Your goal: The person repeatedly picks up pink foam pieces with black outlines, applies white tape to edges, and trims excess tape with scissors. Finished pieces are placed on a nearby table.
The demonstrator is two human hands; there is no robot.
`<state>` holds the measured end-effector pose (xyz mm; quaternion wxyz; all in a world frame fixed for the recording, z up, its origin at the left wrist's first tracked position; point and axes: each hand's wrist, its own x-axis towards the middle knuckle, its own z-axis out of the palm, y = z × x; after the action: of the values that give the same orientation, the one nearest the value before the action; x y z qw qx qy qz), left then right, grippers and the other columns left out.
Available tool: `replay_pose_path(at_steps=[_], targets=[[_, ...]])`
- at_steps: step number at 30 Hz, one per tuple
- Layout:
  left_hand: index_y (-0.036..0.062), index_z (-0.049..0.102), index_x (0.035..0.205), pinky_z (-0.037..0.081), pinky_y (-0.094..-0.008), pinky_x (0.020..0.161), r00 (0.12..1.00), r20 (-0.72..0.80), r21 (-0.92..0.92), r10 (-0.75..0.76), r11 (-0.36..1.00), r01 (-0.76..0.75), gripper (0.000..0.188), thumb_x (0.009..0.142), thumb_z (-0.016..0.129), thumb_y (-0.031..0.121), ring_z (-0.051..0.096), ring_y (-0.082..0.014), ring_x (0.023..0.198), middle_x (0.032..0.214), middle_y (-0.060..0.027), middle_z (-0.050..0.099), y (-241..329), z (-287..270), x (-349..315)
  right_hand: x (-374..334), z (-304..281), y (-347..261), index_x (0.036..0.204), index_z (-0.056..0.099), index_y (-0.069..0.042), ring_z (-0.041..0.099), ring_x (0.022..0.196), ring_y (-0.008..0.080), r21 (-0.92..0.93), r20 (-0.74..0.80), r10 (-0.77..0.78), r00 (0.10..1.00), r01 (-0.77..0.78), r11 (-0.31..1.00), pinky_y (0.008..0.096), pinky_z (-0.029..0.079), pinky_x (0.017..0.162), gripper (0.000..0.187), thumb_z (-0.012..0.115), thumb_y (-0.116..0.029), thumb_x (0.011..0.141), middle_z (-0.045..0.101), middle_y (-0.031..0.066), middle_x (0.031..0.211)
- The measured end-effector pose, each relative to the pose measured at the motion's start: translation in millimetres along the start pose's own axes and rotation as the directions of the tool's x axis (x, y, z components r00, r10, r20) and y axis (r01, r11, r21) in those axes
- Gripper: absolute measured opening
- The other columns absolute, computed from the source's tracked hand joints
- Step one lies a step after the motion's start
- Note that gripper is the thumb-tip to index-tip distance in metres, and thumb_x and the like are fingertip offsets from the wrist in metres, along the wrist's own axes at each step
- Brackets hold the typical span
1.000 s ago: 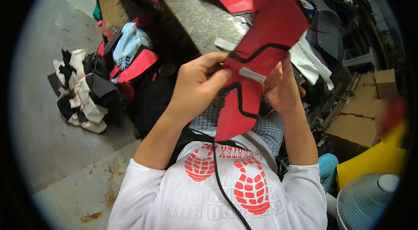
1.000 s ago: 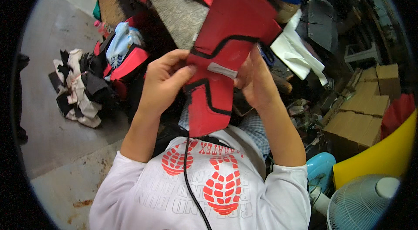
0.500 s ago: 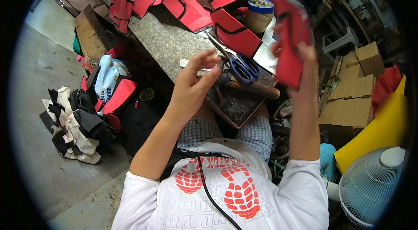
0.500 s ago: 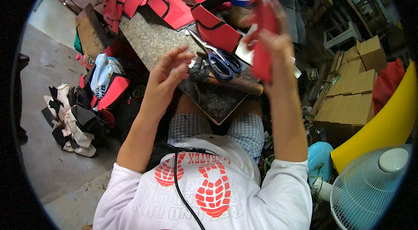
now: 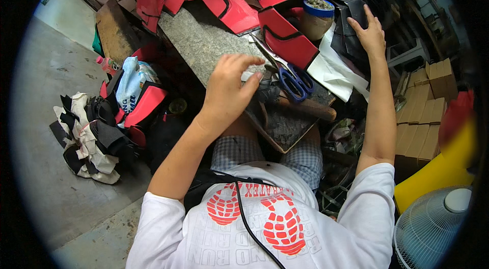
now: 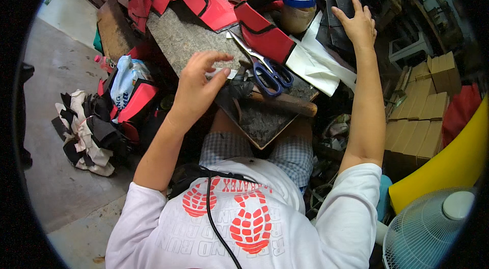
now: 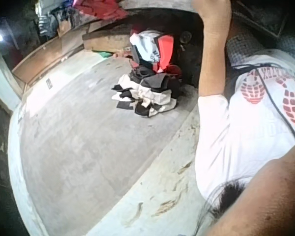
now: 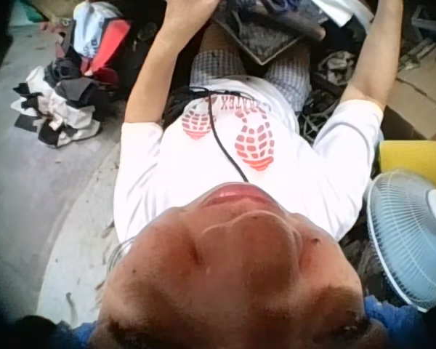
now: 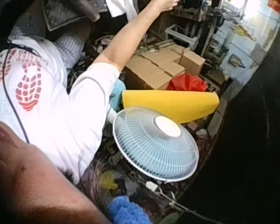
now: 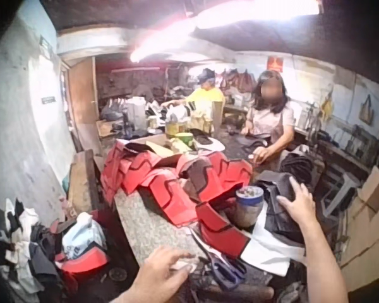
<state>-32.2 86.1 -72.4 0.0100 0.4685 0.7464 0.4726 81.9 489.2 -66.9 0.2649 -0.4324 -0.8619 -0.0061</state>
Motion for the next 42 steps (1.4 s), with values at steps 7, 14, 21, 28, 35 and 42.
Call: replay_pose_path(at_steps=[7, 14, 21, 28, 35, 42], targets=[[0.0024, 0.067, 0.111, 0.053, -0.0303, 0.079, 0.991, -0.12, -0.031, -0.054, 0.998, 0.05, 0.024, 0.087, 0.065, 0.005, 0.064, -0.0203, 0.098, 0.108, -0.0116, 0.067, -16, -2, 23, -52, -49, -41, 0.127, 0.063, -0.015, 0.055, 0.121, 0.0341, 0.285, -0.147, -0.336, 0.93, 0.365, 0.886, 0.0414, 0.041, 0.104, 0.048, 0.07, -0.037, 0.085, 0.057, 0.0158, 0.133], [0.0051, 0.068, 0.103, 0.047, -0.0397, 0.088, 0.982, -0.186, 0.133, -0.033, 0.989, 0.059, 0.021, 0.081, 0.063, 0.005, 0.058, -0.0308, 0.098, 0.099, -0.0102, 0.066, -31, -21, 5, -120, -84, -95, 0.112, 0.07, -0.007, 0.057, 0.115, 0.0218, 0.593, 0.033, -0.467, 0.884, 0.359, 0.721, 0.0346, 0.044, 0.099, 0.025, 0.068, -0.017, 0.089, 0.067, 0.0081, 0.116], [0.0041, 0.064, 0.109, 0.044, -0.0427, 0.096, 0.966, -0.218, 0.325, 0.136, 0.944, -0.059, 0.031, 0.078, 0.068, 0.006, 0.053, -0.0334, 0.11, 0.112, -0.0124, 0.062, -46, 6, -2, -31, -43, -98, 0.136, 0.056, -0.024, 0.056, 0.119, 0.0273, 0.113, -0.123, -0.682, 0.721, 0.693, 0.713, 0.04, 0.046, 0.102, 0.066, 0.074, -0.009, 0.074, 0.059, 0.0044, 0.133], [0.0033, 0.065, 0.105, 0.045, -0.0416, 0.095, 0.939, -0.331, 0.235, 0.098, 0.972, -0.018, 0.028, 0.078, 0.068, 0.004, 0.054, -0.0326, 0.108, 0.11, -0.0123, 0.063, -54, 13, -8, -23, -5, -86, 0.132, 0.061, -0.025, 0.061, 0.098, 0.0257, 0.016, -0.151, -0.756, 0.637, 0.766, 0.642, 0.0374, 0.052, 0.085, 0.061, 0.078, -0.018, 0.073, 0.064, 0.0052, 0.107], [0.0029, 0.066, 0.107, 0.047, -0.0378, 0.09, 0.924, -0.361, -0.085, -0.126, 0.991, 0.102, 0.027, 0.08, 0.062, 0.001, 0.058, -0.0294, 0.101, 0.108, -0.0126, 0.065, -54, 4, -8, -44, 9, -95, 0.133, 0.055, -0.021, 0.062, 0.094, 0.0282, -0.052, -0.332, -0.64, 0.693, 0.664, 0.746, 0.038, 0.053, 0.082, 0.062, 0.079, -0.018, 0.075, 0.064, 0.0087, 0.102], [0.0046, 0.069, 0.108, 0.045, -0.0406, 0.095, 0.977, -0.19, 0.202, 0.092, 0.978, -0.053, 0.033, 0.076, 0.064, 0.005, 0.054, -0.031, 0.106, 0.109, -0.0118, 0.065, -54, -28, -11, -66, -43, -117, 0.142, 0.046, -0.018, 0.061, 0.108, 0.0314, 0.317, -0.318, -0.524, 0.79, 0.61, 0.727, 0.039, 0.049, 0.094, 0.069, 0.076, -0.015, 0.079, 0.065, 0.0137, 0.115]])
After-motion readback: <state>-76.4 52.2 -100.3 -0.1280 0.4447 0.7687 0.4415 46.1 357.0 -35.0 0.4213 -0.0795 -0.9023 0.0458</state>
